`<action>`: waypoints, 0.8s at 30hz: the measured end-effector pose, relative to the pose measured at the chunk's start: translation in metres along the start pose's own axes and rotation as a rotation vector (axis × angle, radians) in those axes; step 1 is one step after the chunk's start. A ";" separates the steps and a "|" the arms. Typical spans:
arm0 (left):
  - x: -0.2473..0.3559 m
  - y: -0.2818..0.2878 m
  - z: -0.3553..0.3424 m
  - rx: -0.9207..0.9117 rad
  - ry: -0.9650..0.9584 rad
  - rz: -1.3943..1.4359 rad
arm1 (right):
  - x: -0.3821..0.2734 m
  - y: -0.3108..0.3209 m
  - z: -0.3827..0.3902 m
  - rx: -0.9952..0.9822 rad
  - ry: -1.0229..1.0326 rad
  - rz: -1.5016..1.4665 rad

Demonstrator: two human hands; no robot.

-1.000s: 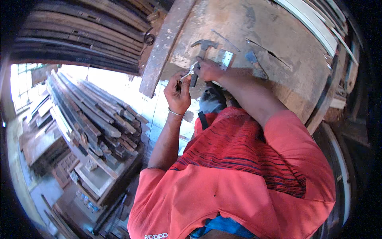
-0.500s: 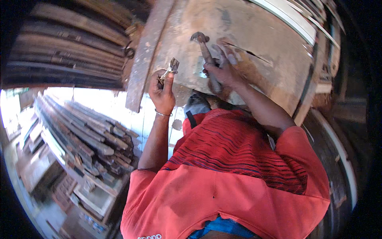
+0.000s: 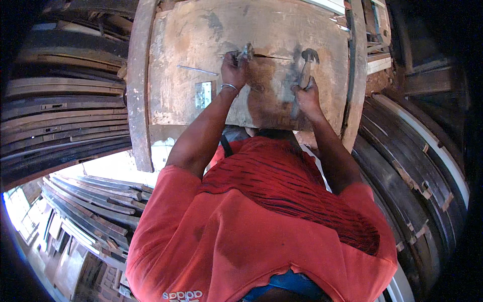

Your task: The person uses a hammer to adjust a metal hinge on a wooden workbench, then carries a small object while walking through a workshop filled with lumber.

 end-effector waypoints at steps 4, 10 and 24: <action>0.008 -0.019 -0.006 0.050 -0.011 -0.148 | 0.050 0.018 0.005 0.082 -0.031 0.078; -0.010 -0.031 -0.001 -0.070 0.017 -0.318 | 0.047 0.020 0.023 0.039 -0.091 0.063; 0.012 -0.016 -0.005 0.044 -0.129 -0.339 | 0.098 0.013 -0.015 -0.069 -0.032 0.024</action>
Point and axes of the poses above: each hand's wrist, its own z-axis away from the middle knuckle, its own y-axis out of the back of the hand, x = y × z, the point moved 3 cm from there along -z, towards the middle knuckle, and after that the axes turned 11 degrees about -y, right-handed, at the moved point
